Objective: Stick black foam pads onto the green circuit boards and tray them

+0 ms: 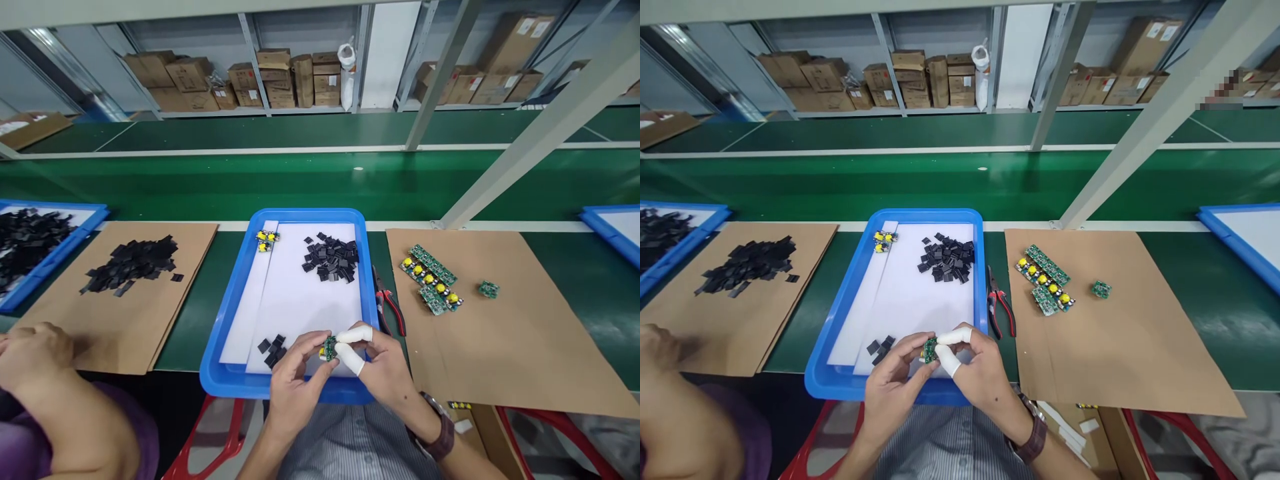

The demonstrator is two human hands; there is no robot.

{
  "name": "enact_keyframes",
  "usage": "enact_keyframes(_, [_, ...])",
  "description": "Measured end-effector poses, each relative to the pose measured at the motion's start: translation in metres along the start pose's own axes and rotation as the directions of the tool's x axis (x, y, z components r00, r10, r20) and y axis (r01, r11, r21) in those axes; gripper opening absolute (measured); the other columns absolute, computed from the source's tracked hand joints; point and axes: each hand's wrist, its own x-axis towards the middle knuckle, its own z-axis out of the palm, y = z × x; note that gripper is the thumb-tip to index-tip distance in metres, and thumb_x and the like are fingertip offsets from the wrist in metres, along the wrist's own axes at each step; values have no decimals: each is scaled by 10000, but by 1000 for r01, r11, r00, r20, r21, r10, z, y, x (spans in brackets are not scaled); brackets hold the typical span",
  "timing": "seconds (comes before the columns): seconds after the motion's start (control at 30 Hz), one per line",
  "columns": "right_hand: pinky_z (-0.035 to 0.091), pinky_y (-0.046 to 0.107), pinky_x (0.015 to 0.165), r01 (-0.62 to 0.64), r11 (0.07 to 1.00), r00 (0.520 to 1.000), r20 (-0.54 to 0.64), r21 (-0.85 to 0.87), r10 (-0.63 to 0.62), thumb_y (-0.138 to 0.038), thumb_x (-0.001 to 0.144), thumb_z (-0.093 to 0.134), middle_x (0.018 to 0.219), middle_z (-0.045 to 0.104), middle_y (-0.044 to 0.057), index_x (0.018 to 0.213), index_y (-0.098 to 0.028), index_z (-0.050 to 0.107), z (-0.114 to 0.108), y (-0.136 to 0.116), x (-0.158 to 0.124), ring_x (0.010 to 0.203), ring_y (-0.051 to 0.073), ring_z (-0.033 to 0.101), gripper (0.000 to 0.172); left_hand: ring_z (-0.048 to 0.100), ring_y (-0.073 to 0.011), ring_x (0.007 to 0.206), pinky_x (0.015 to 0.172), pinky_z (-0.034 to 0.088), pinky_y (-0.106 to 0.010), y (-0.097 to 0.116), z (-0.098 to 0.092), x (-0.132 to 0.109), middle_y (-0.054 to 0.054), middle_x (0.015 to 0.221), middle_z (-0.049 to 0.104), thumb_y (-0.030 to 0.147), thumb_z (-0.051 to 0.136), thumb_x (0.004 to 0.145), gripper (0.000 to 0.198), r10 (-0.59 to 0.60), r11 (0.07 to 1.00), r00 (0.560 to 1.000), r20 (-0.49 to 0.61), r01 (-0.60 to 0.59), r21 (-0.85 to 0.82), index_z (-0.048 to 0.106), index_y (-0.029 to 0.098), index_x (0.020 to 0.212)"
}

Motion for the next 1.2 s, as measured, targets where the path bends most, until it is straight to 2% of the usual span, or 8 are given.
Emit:
enact_keyframes(0.17, [563, 201, 738, -32, 999, 1000, 3, 42, 31, -194, 843, 662, 887, 638, 51, 904, -138, 706, 4, 3, -5, 765, 96, 628, 94, 614, -125, 1210, 1014, 581, -300, 3, -1, 2, 16, 1254, 633, 107, 683, 901, 480, 120, 990, 993, -8, -119, 70, 622, 364, 1302])
enact_keyframes(0.3, [566, 193, 738, -11, 1000, 1000, -25, 21, 11, -174, 841, 650, 893, 642, 49, 897, -141, 696, 5, 1, -5, 758, 91, 635, 80, 616, -116, 1191, 1005, 587, -299, 2, 0, 3, 15, 1249, 635, 85, 684, 892, 501, 185, 976, 983, 13, -186, 110, 615, 347, 1313])
enact_keyframes(0.5, [553, 180, 671, 73, 997, 996, -56, -40, -75, -177, 882, 638, 876, 634, 54, 904, -113, 666, 6, 2, -4, 755, 99, 652, 74, 627, -135, 1167, 975, 605, -340, 1, 1, 3, 5, 1222, 650, 39, 687, 862, 513, 243, 961, 970, 1, -241, 139, 623, 309, 1294])
enact_keyframes(0.7, [433, 138, 686, 202, 945, 974, -49, -257, -222, -93, 903, 598, 856, 564, -18, 921, -173, 618, 7, 2, -10, 759, 25, 538, 84, 642, -145, 1139, 945, 612, -337, 2, 1, 5, -10, 1198, 661, 29, 682, 859, 496, 250, 959, 968, -11, -246, 139, 640, 284, 1282])
enact_keyframes(0.9, [466, 126, 723, 245, 935, 966, -13, -257, -257, -129, 919, 612, 870, 606, -26, 942, -178, 636, 3, -1, -7, 793, 23, 597, 59, 637, -152, 1148, 947, 611, -356, 3, 0, 4, -21, 1205, 653, 8, 688, 842, 492, 275, 949, 962, -2, -271, 159, 638, 261, 1261])
enact_keyframes(1.03, [453, 144, 722, 228, 938, 973, 28, -260, -229, -128, 931, 583, 870, 592, -16, 964, -178, 648, 1, -2, -4, 800, 34, 573, 88, 628, -158, 1167, 974, 598, -378, 1, -1, 2, -28, 1227, 645, 2, 684, 845, 501, 276, 950, 961, 2, -274, 150, 644, 260, 1273])
enact_keyframes(1.2, [435, 146, 668, 132, 971, 991, 28, -201, -129, -134, 911, 593, 842, 571, -21, 971, -173, 671, 4, 5, -6, 731, 32, 527, 106, 628, -147, 1169, 982, 588, -338, -1, 2, 3, -22, 1219, 650, -20, 673, 833, 505, 323, 921, 946, 3, -316, 227, 645, 240, 1266])
